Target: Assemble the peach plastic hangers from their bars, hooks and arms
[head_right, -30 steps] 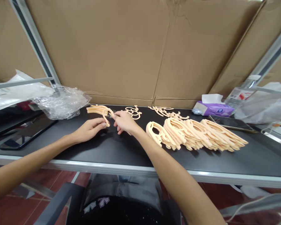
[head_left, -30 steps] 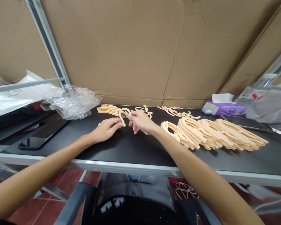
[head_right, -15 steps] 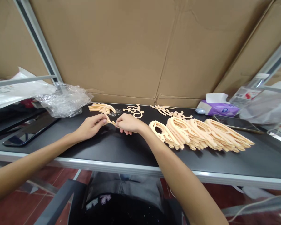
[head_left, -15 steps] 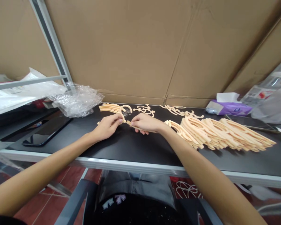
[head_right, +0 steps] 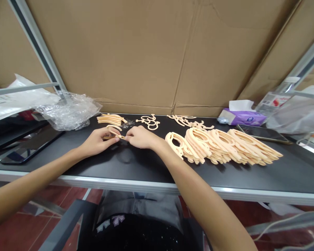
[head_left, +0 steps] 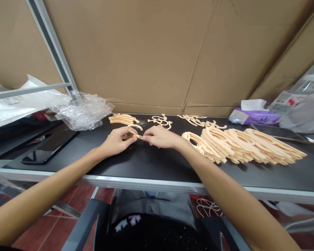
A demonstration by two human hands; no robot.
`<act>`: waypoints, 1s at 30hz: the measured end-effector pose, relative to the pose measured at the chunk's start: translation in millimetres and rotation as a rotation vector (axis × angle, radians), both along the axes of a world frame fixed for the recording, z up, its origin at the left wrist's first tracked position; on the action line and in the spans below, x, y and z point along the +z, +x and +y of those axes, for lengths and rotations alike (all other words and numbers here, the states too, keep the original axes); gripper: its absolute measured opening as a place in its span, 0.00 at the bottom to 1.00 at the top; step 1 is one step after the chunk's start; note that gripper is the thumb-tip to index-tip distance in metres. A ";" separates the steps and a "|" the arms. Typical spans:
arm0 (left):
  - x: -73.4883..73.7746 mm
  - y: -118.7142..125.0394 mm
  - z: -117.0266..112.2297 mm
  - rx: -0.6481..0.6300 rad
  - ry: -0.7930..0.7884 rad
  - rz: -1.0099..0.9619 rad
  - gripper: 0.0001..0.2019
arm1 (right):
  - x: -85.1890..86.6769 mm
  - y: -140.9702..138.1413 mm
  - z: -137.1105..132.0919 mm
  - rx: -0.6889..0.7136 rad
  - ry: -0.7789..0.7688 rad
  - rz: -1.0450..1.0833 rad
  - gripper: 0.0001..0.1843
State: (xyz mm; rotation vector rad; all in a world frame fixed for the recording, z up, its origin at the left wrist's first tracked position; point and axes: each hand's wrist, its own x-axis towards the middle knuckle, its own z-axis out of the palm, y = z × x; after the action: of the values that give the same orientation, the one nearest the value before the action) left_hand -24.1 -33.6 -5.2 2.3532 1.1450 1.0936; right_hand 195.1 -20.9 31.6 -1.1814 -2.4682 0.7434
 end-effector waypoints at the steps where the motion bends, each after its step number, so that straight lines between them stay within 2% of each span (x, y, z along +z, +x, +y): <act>1: 0.1 -0.5 0.2 -0.010 0.019 -0.017 0.13 | -0.7 -0.2 -0.3 0.011 0.055 -0.020 0.15; 5: 1.5 -1.7 -0.8 -0.008 0.110 -0.005 0.10 | -3.8 -1.5 -4.1 -0.004 0.230 -0.105 0.15; 11: -0.9 -3.3 -2.3 0.103 0.221 0.106 0.09 | -3.5 -5.6 -15.1 -0.075 0.372 -0.314 0.19; 18: -3.7 -5.0 -1.0 0.095 0.329 0.187 0.10 | -5.3 -8.1 -17.6 -0.081 0.426 -0.368 0.20; 30: -2.1 -5.0 0.2 -0.015 0.385 0.337 0.11 | -5.3 -8.4 -18.4 -0.032 0.467 -0.455 0.21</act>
State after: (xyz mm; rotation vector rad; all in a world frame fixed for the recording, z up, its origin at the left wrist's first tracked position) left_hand -29.1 -33.3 -7.3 2.9292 1.0966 1.0108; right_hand 186.7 -39.3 26.3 -1.2984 -2.7453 -0.1417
